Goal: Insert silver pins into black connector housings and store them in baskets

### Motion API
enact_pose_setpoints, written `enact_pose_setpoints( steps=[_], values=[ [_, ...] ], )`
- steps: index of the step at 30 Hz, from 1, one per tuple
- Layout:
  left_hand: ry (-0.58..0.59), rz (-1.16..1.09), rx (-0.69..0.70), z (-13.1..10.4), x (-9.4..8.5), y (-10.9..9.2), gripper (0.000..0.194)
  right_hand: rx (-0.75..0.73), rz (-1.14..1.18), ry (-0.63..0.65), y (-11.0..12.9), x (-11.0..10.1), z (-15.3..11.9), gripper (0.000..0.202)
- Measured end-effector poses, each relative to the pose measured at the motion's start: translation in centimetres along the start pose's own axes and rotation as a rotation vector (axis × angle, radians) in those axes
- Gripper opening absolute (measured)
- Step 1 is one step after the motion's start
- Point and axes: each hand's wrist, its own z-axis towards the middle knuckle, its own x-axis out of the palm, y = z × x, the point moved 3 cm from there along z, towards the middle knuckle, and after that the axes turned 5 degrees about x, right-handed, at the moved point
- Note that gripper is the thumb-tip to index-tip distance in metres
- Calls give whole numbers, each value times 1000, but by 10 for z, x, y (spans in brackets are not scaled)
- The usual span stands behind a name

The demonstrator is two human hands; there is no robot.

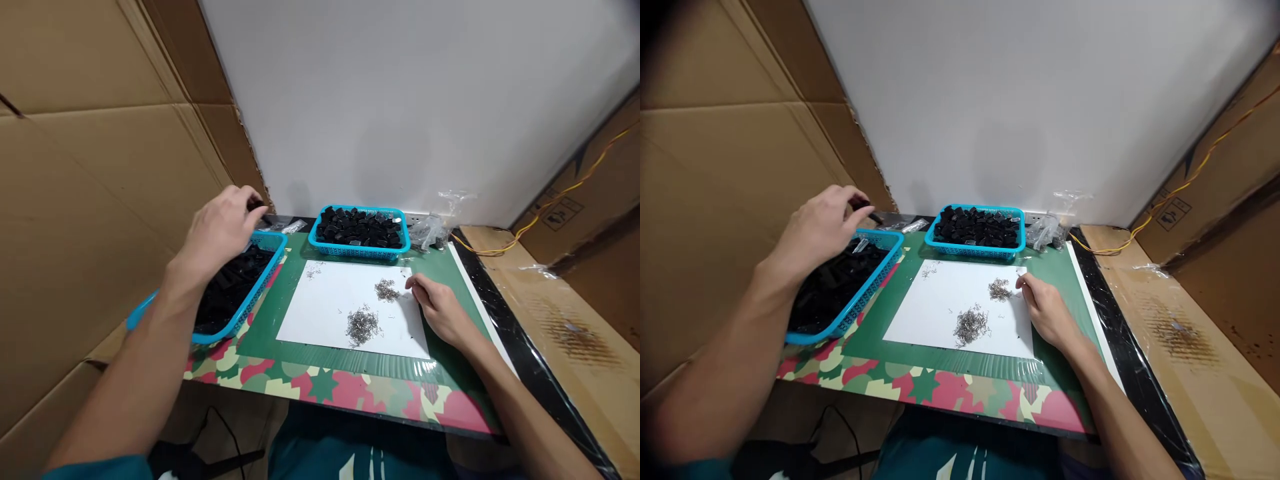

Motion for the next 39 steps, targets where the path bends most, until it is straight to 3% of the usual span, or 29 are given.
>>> enact_pose_setpoints(
  steps=[4,9,12,17,21,25,29,33,39],
  values=[
    [-2,-423,124,-23,15,-64,19,5,-121,18,0,11,0,27],
    [209,-919,122,-48,61,-133,17,84,-118,-6,-3,21,4,24],
    [320,-1160,144,-54,89,-157,15,100,-81,-3,-2,22,6,23],
    [377,-1525,28,-60,122,-167,26,87,10,37,2,15,6,26],
    [356,-1602,-64,-75,132,-168,28,104,226,-34,1,6,7,34],
    [279,-1526,-18,-85,127,-172,34,196,446,-100,1,1,7,38],
    [303,-1410,72,-86,119,-176,15,241,509,-123,5,-3,5,41],
    [289,-1378,124,-87,114,-177,11,277,534,-101,6,-9,5,42],
    [298,-1293,206,-90,112,-180,25,343,579,-41,0,-10,5,43]
  ],
)
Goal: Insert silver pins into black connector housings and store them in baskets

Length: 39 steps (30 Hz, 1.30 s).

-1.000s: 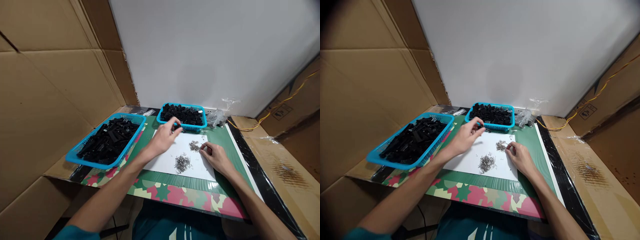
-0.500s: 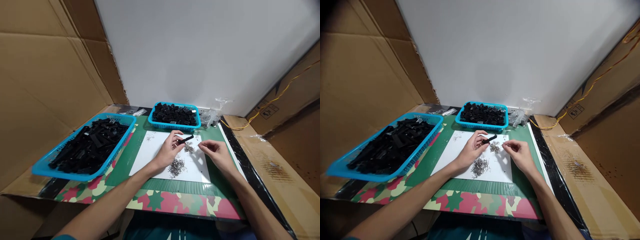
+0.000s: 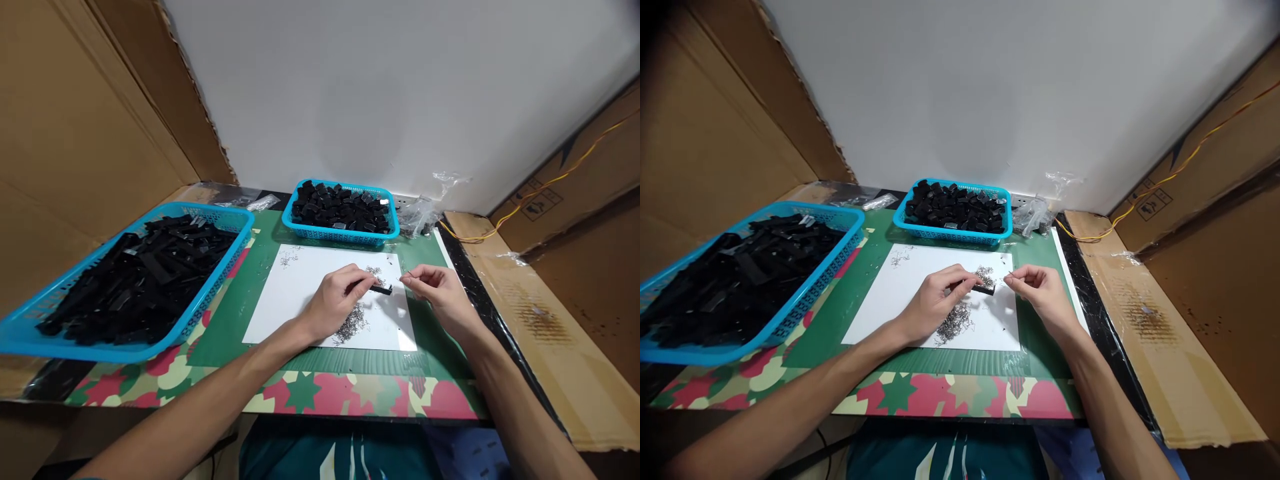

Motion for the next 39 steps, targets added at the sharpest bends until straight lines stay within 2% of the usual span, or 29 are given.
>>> enact_pose_setpoints(
  steps=[5,10,14,18,24,32,39],
  values=[
    [13,-7,-26,0,3,3,22,41,-2,22,-4,1,1,44],
    [46,67,-36,-3,6,8,21,140,-125,50,-9,5,1,39],
    [140,222,145,-5,8,7,22,169,-216,73,-13,8,1,27],
    [173,358,341,-7,10,5,22,161,-278,81,-16,11,1,19],
    [225,528,484,-8,14,5,22,151,-351,74,-20,15,0,18],
    [239,557,495,-8,16,7,24,112,-386,15,-19,17,-1,21],
    [250,511,440,-8,16,7,25,-5,-483,-48,-12,21,-4,29]
  ],
)
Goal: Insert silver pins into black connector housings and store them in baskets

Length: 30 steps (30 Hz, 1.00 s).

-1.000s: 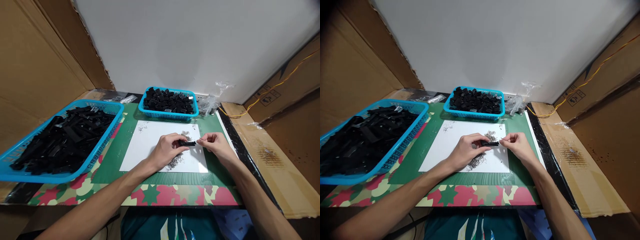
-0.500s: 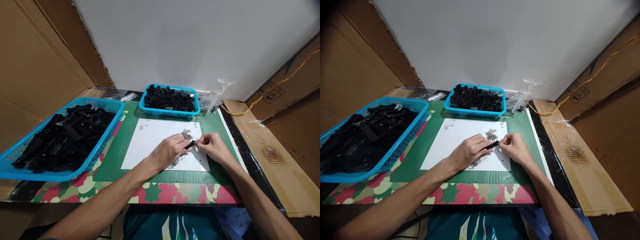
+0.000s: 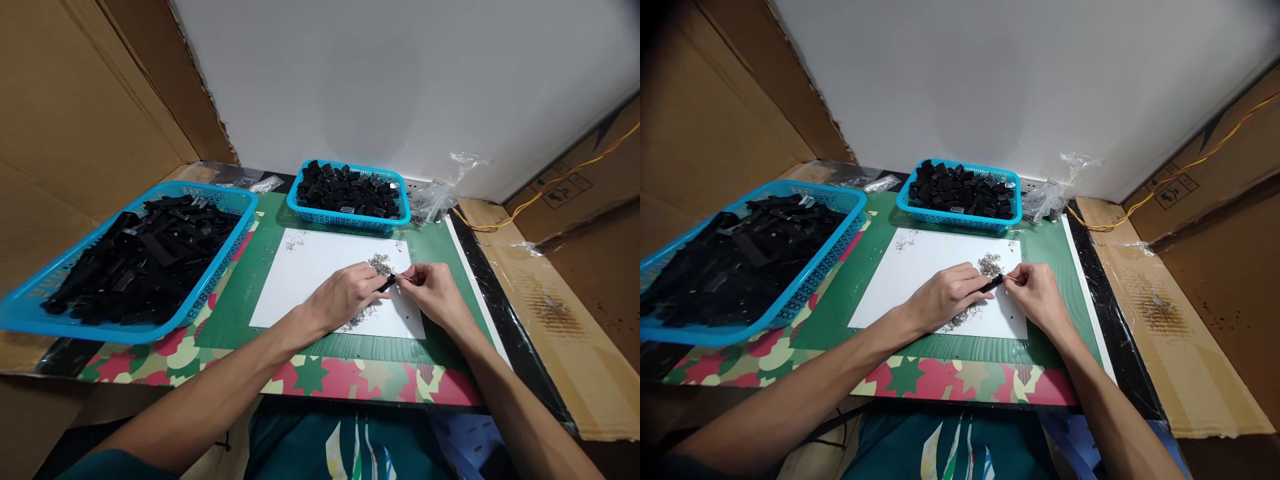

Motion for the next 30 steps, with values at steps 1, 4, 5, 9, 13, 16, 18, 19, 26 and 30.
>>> enact_pose_setpoints(
  steps=[1,4,5,9,13,16,18,19,26,30],
  values=[
    [1,-17,-7,0,0,0,24,-6,0,0,0,0,0,30],
    [-2,-58,-30,0,0,1,23,11,13,13,-3,0,1,34],
    [-4,-65,-37,0,0,1,22,21,20,17,-5,0,2,34],
    [-16,-73,-63,0,-1,-1,20,64,73,70,-9,-2,6,39],
    [-13,-87,-87,0,-1,0,17,98,70,188,-11,-7,8,42],
    [-12,-91,-91,-1,-1,2,17,78,-32,204,-12,-14,8,42],
    [-23,-84,-82,-2,-1,3,17,34,-75,155,-12,-20,8,44],
    [-31,-78,-80,-2,-2,3,17,-2,-68,114,-12,-23,8,46],
    [-69,-70,-60,-1,-6,2,19,-233,162,-204,4,-27,1,29],
    [-78,-123,-87,-1,-7,4,16,-82,453,-169,2,-10,2,31]
  ],
)
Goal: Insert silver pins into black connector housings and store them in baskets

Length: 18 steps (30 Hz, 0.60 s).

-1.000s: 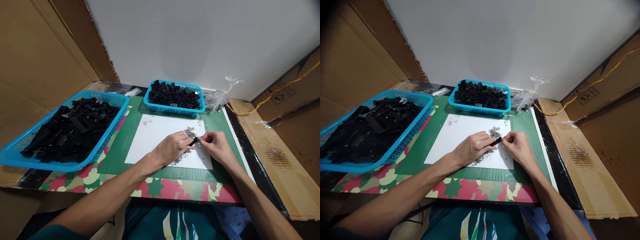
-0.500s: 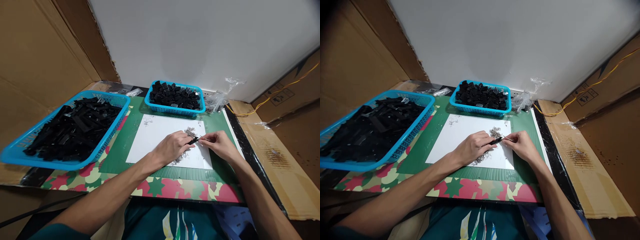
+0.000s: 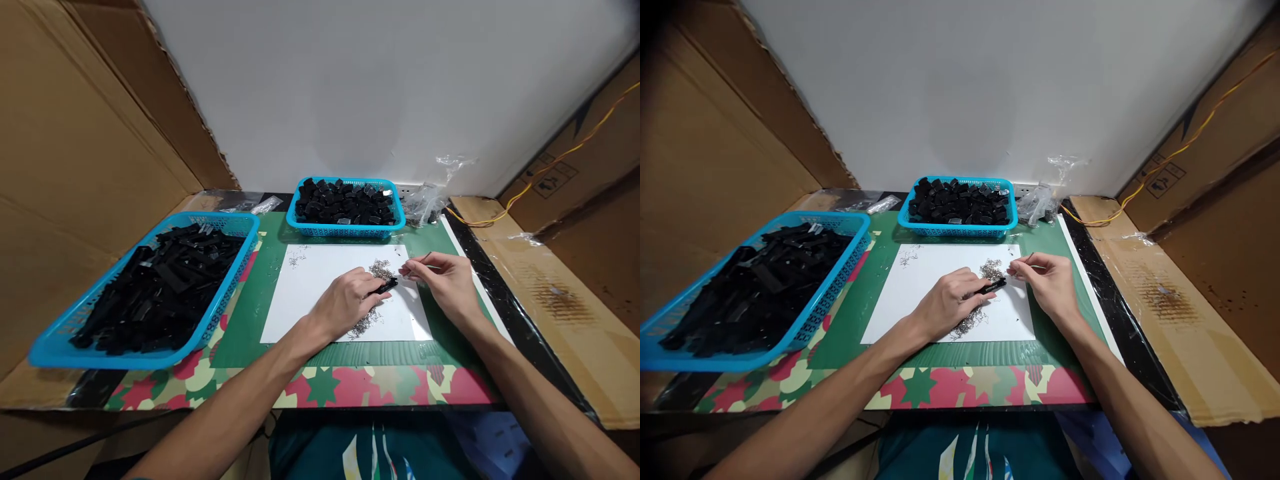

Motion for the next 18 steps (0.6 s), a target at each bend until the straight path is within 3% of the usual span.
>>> enact_pose_setpoints(
  steps=[6,18],
  values=[
    [-18,-25,-47,1,1,4,15,90,138,-8,-12,14,4,33],
    [-16,-55,-59,2,2,3,14,20,-4,-11,-12,13,1,32]
  ],
)
